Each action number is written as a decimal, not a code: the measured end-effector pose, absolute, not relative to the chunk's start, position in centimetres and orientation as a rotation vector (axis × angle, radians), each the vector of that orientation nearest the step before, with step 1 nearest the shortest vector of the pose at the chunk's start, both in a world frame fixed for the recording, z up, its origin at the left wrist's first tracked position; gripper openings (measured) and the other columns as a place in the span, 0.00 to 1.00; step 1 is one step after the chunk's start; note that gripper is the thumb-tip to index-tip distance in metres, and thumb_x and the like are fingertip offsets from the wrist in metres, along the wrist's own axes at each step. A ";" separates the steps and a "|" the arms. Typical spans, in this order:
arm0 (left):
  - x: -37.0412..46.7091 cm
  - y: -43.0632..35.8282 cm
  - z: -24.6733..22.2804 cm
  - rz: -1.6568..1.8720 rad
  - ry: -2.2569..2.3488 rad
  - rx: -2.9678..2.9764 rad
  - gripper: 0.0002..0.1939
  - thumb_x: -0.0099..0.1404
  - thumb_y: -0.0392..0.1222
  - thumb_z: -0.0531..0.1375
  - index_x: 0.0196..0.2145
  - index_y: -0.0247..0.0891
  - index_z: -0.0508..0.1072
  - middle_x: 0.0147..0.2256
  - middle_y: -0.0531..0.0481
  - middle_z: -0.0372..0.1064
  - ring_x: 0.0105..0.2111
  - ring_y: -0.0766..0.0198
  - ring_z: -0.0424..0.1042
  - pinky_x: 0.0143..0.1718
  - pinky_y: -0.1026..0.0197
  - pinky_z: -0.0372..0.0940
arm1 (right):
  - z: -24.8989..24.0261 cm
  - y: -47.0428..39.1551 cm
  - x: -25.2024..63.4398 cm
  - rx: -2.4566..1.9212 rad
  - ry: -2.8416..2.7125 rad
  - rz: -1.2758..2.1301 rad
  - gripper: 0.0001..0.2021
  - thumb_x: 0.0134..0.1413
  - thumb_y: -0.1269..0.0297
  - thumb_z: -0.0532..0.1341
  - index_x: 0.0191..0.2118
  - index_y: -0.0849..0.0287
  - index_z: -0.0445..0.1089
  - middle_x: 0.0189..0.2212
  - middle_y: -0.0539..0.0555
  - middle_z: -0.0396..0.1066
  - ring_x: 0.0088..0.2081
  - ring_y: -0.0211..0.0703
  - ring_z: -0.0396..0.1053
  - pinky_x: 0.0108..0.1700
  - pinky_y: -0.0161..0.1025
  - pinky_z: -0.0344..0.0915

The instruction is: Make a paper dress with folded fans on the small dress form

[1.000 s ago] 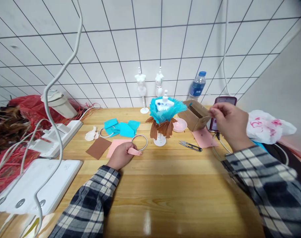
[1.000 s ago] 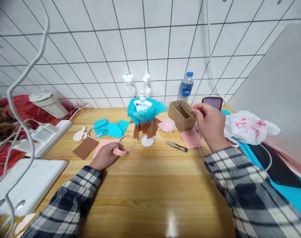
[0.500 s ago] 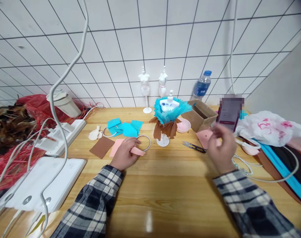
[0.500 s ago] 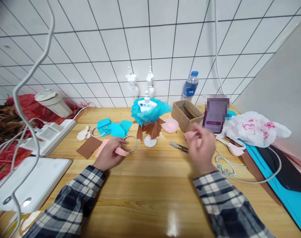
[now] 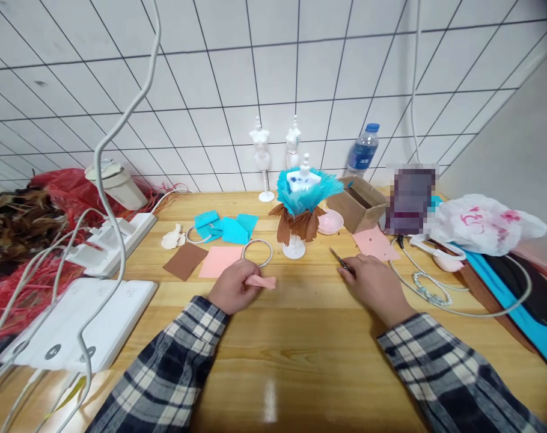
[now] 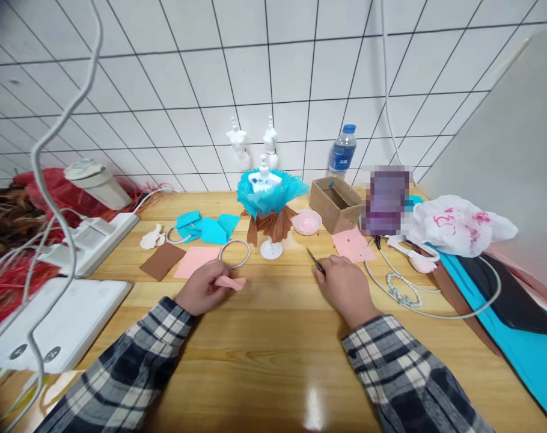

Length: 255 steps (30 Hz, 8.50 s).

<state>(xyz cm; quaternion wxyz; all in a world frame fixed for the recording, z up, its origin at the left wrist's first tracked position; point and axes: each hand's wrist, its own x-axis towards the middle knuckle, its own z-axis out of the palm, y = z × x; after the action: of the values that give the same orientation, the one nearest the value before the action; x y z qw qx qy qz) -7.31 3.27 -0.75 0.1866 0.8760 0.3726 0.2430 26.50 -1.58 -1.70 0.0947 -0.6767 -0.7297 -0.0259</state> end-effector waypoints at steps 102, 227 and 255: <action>-6.6 4.4 -1.8 0.591 1.072 2.427 0.04 0.54 0.36 0.61 0.27 0.39 0.66 0.26 0.53 0.66 0.28 0.65 0.66 0.30 0.64 0.57 | 1.0 3.4 29.2 -1.641 -1.591 -0.415 0.11 0.60 0.65 0.55 0.41 0.60 0.75 0.35 0.57 0.76 0.38 0.48 0.69 0.43 0.44 0.61; -3.6 -0.1 1.3 0.738 0.987 2.655 0.13 0.70 0.41 0.49 0.35 0.38 0.72 0.27 0.48 0.69 0.30 0.60 0.66 0.34 0.57 0.60 | 0.5 -4.8 19.4 -1.270 -1.883 -0.025 0.06 0.63 0.66 0.57 0.33 0.57 0.65 0.30 0.53 0.70 0.35 0.44 0.64 0.38 0.41 0.61; -5.3 2.0 1.2 0.884 1.211 2.257 0.21 0.70 0.54 0.50 0.43 0.38 0.76 0.41 0.43 0.73 0.45 0.54 0.70 0.49 0.52 0.63 | 0.6 -4.8 19.2 -0.936 -1.530 1.388 0.18 0.55 0.47 0.61 0.28 0.57 0.60 0.25 0.47 0.55 0.27 0.37 0.53 0.28 0.34 0.52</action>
<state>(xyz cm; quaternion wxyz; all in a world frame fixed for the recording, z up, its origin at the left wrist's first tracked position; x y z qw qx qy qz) -5.31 2.04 1.23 0.2143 0.8136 0.4365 0.3188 19.15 -4.76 0.57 0.4231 -0.3741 -0.6112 0.5545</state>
